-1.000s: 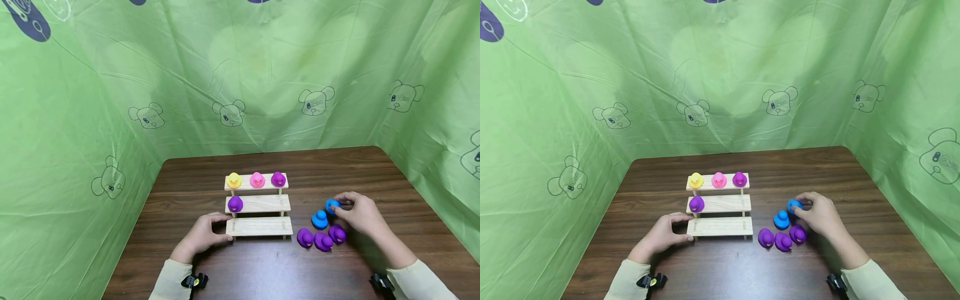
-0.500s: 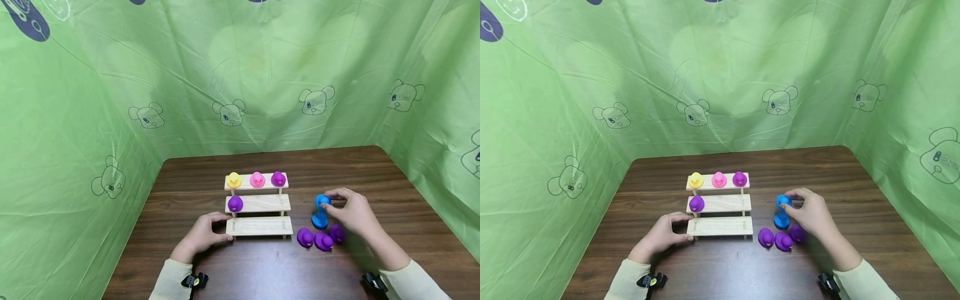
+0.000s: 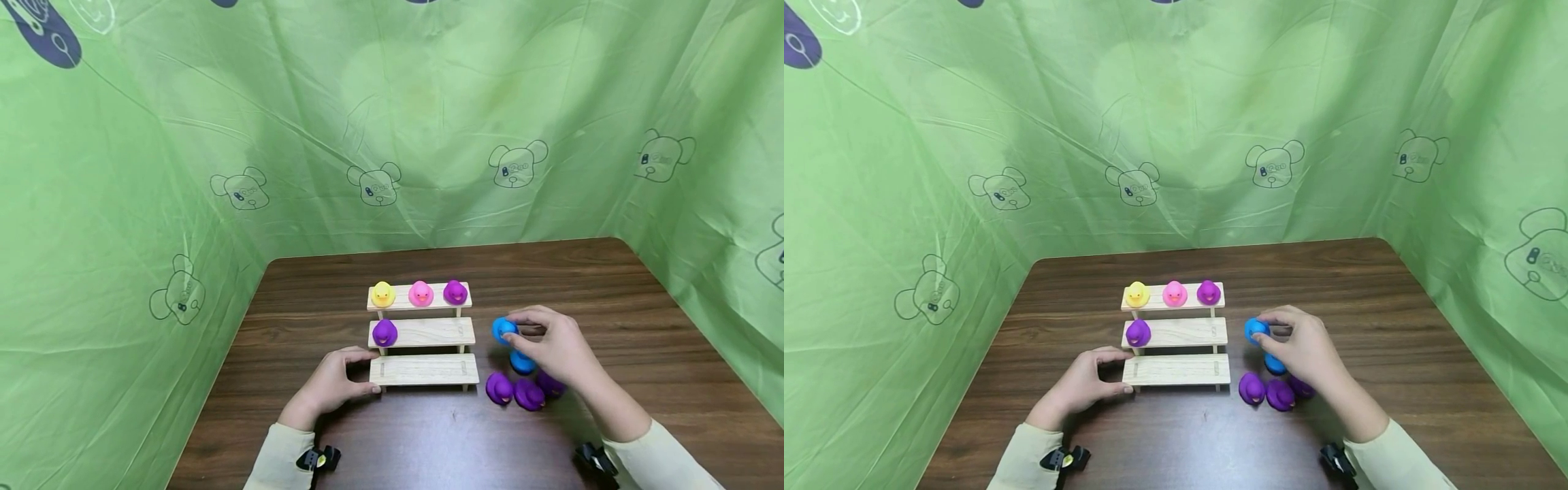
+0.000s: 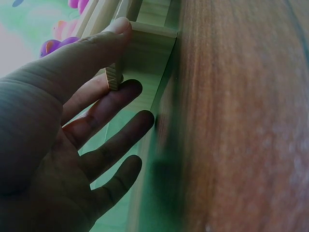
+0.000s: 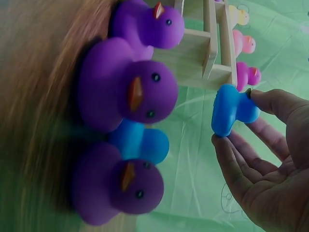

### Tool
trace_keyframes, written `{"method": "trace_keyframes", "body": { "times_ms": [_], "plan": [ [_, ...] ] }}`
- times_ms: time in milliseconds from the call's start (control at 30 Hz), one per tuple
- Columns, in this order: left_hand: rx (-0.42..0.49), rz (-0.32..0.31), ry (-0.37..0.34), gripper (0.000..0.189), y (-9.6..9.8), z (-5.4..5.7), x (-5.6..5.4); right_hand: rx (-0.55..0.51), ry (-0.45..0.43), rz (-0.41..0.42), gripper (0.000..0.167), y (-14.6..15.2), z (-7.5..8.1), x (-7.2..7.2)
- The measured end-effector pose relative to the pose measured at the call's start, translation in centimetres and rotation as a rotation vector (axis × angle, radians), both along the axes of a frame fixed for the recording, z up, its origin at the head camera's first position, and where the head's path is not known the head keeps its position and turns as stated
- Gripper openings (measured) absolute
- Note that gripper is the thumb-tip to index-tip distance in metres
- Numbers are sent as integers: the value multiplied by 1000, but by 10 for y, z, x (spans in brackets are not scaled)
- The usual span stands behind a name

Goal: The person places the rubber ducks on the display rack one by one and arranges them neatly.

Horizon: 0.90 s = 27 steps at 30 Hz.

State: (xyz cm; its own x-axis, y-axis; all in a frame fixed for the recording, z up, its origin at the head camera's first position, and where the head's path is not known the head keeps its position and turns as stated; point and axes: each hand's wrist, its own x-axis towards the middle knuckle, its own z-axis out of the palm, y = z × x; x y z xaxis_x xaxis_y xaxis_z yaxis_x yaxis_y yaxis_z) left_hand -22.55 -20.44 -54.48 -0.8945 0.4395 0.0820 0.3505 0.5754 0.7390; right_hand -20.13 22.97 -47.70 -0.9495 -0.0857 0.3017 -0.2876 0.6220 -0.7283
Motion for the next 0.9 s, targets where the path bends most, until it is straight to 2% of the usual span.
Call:
{"method": "trace_keyframes", "body": {
  "times_ms": [200,500,767,900],
  "plan": [
    [-1,-1,2,53,0,0,0,-28,13,46,27,-9,3,-2],
    [6,-6,-1,54,0,0,-1,38,82,74,29,-23,7,-4],
    [4,-2,2,53,-1,-1,-1,-52,71,153,28,-42,10,-6],
    [7,-5,0,53,-1,-1,0,-49,79,179,28,-51,11,-8]
  ]
}}
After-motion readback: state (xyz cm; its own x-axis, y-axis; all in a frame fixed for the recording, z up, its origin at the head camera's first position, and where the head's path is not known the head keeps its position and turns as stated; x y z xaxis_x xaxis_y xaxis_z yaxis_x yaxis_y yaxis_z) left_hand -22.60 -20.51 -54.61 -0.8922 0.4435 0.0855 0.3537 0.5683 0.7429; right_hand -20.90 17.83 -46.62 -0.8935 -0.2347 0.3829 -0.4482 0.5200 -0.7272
